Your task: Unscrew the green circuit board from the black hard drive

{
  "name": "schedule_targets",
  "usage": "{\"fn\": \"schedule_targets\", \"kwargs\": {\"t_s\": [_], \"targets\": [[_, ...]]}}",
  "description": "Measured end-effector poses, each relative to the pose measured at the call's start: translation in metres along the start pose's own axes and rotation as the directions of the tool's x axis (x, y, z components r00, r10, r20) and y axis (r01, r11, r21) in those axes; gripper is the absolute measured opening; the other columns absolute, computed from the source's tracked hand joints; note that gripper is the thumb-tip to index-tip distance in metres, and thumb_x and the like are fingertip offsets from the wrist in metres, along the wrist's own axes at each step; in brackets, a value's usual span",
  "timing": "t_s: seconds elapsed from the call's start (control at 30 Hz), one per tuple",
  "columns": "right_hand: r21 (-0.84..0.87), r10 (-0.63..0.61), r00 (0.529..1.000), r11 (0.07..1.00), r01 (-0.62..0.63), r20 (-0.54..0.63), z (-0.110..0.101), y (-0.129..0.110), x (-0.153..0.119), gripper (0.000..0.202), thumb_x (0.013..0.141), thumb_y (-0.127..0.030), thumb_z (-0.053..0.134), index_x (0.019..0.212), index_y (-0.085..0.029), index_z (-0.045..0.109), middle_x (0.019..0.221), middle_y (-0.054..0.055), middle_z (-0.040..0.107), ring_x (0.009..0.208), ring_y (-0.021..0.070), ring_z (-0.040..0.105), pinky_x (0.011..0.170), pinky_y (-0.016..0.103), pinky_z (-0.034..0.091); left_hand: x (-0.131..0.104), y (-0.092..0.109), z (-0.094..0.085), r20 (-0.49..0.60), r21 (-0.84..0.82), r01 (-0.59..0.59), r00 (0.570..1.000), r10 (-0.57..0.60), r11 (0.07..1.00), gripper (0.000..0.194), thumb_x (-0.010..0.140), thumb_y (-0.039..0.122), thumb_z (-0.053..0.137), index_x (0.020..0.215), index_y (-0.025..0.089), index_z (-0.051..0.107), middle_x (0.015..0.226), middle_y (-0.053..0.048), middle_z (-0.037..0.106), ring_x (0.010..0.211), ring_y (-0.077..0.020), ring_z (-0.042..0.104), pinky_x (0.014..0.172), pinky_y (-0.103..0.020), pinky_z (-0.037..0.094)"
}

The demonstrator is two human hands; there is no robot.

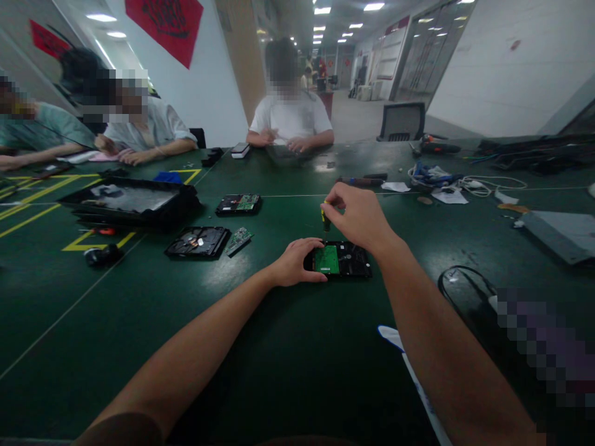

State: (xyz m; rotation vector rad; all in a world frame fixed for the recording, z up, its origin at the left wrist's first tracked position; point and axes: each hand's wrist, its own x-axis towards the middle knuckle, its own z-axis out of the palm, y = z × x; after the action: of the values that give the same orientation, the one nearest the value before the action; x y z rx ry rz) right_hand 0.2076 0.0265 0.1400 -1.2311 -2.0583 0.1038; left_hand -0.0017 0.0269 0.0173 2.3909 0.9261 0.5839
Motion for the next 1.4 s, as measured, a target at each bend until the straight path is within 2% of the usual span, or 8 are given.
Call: {"fn": "schedule_targets", "kwargs": {"t_s": [0.2, 0.37, 0.53, 0.73, 0.93, 1.07, 1.23, 1.4], "targets": [[-0.019, -0.017, 1.0, 1.0, 0.017, 0.005, -0.0001, 0.0001, -0.0004, 0.004, 0.092, -0.027, 0.062, 0.093, -0.024, 0.064, 0.096, 0.006, 0.072, 0.088, 0.0233, 0.064, 0.083, 0.039, 0.047, -0.0003, -0.0001, 0.0007, -0.007, -0.001, 0.006, 1.0, -0.006, 1.0, 0.083, 0.071, 0.058, 0.085, 0.141, 0.026, 0.053, 0.156, -0.013, 0.051, 0.147, -0.0373, 0.044, 0.122, -0.057, 0.031], [0.008, 0.008, 1.0, 1.0, -0.008, -0.012, 0.0017, 0.0034, -0.0003, 0.005, 0.092, -0.027, 0.064, 0.092, -0.023, 0.062, 0.095, 0.007, 0.072, 0.086, 0.0235, 0.064, 0.079, 0.039, 0.047, -0.0008, 0.0029, -0.0011, -0.002, 0.002, 0.004, 1.0, -0.004, 1.0, 0.081, 0.073, 0.058, 0.084, 0.141, 0.026, 0.053, 0.156, -0.013, 0.051, 0.147, -0.0369, 0.045, 0.123, -0.057, 0.03], [-0.006, -0.026, 1.0, 1.0, 0.026, 0.001, 0.0005, 0.0012, -0.0008, 0.007, 0.095, -0.029, 0.062, 0.09, -0.023, 0.062, 0.094, 0.007, 0.071, 0.088, 0.0237, 0.063, 0.081, 0.04, 0.046, -0.001, 0.0024, -0.0009, -0.006, 0.007, 0.003, 1.0, -0.002, 1.0, 0.082, 0.073, 0.059, 0.084, 0.141, 0.025, 0.053, 0.156, -0.014, 0.051, 0.147, -0.0365, 0.044, 0.123, -0.056, 0.031], [0.002, -0.01, 0.999, 1.0, 0.01, -0.031, 0.0035, 0.0048, 0.0, 0.007, 0.091, -0.026, 0.065, 0.091, -0.023, 0.06, 0.095, 0.008, 0.07, 0.087, 0.0243, 0.063, 0.079, 0.04, 0.047, -0.0009, 0.0013, -0.0011, 0.003, 0.004, 0.004, 1.0, -0.004, 1.0, 0.083, 0.073, 0.06, 0.084, 0.142, 0.026, 0.053, 0.157, -0.013, 0.05, 0.147, -0.0376, 0.044, 0.123, -0.056, 0.031], [0.018, -0.032, 0.999, 0.999, 0.032, 0.001, 0.0019, 0.003, 0.0003, 0.006, 0.093, -0.027, 0.063, 0.089, -0.023, 0.06, 0.094, 0.005, 0.07, 0.089, 0.0233, 0.063, 0.082, 0.039, 0.046, -0.0001, -0.0025, 0.0011, -0.005, 0.005, 0.006, 1.0, -0.006, 1.0, 0.085, 0.072, 0.061, 0.085, 0.142, 0.025, 0.053, 0.156, -0.013, 0.051, 0.147, -0.0383, 0.044, 0.123, -0.057, 0.031], [-0.01, -0.056, 0.998, 0.998, 0.056, -0.006, 0.0022, 0.0025, -0.0001, 0.005, 0.092, -0.027, 0.064, 0.094, -0.022, 0.064, 0.097, 0.006, 0.069, 0.091, 0.0227, 0.062, 0.084, 0.038, 0.047, 0.0004, -0.0034, 0.0022, -0.01, 0.012, -0.012, 1.0, 0.012, 1.0, 0.084, 0.072, 0.061, 0.084, 0.142, 0.025, 0.053, 0.156, -0.014, 0.051, 0.147, -0.0372, 0.045, 0.123, -0.055, 0.032], [0.02, -0.031, 0.999, 0.999, 0.031, -0.022, 0.0037, 0.0053, 0.0, 0.007, 0.089, -0.025, 0.066, 0.093, -0.022, 0.06, 0.096, 0.007, 0.07, 0.086, 0.0223, 0.063, 0.079, 0.036, 0.047, -0.0002, -0.0009, 0.0004, 0.004, 0.019, -0.012, 1.0, 0.012, 1.0, 0.084, 0.074, 0.061, 0.083, 0.143, 0.025, 0.052, 0.156, -0.014, 0.051, 0.147, -0.0364, 0.044, 0.123, -0.055, 0.032], [0.007, -0.037, 0.999, 0.999, 0.037, -0.005, 0.0036, 0.005, -0.0005, 0.012, 0.091, -0.031, 0.068, 0.092, -0.023, 0.06, 0.092, 0.005, 0.068, 0.082, 0.021, 0.06, 0.077, 0.035, 0.044, -0.0005, 0.0006, -0.0003, -0.001, 0.016, -0.007, 1.0, 0.007, 1.0, 0.083, 0.074, 0.06, 0.083, 0.142, 0.025, 0.052, 0.155, -0.014, 0.051, 0.146, -0.0362, 0.046, 0.122, -0.055, 0.032]]}}
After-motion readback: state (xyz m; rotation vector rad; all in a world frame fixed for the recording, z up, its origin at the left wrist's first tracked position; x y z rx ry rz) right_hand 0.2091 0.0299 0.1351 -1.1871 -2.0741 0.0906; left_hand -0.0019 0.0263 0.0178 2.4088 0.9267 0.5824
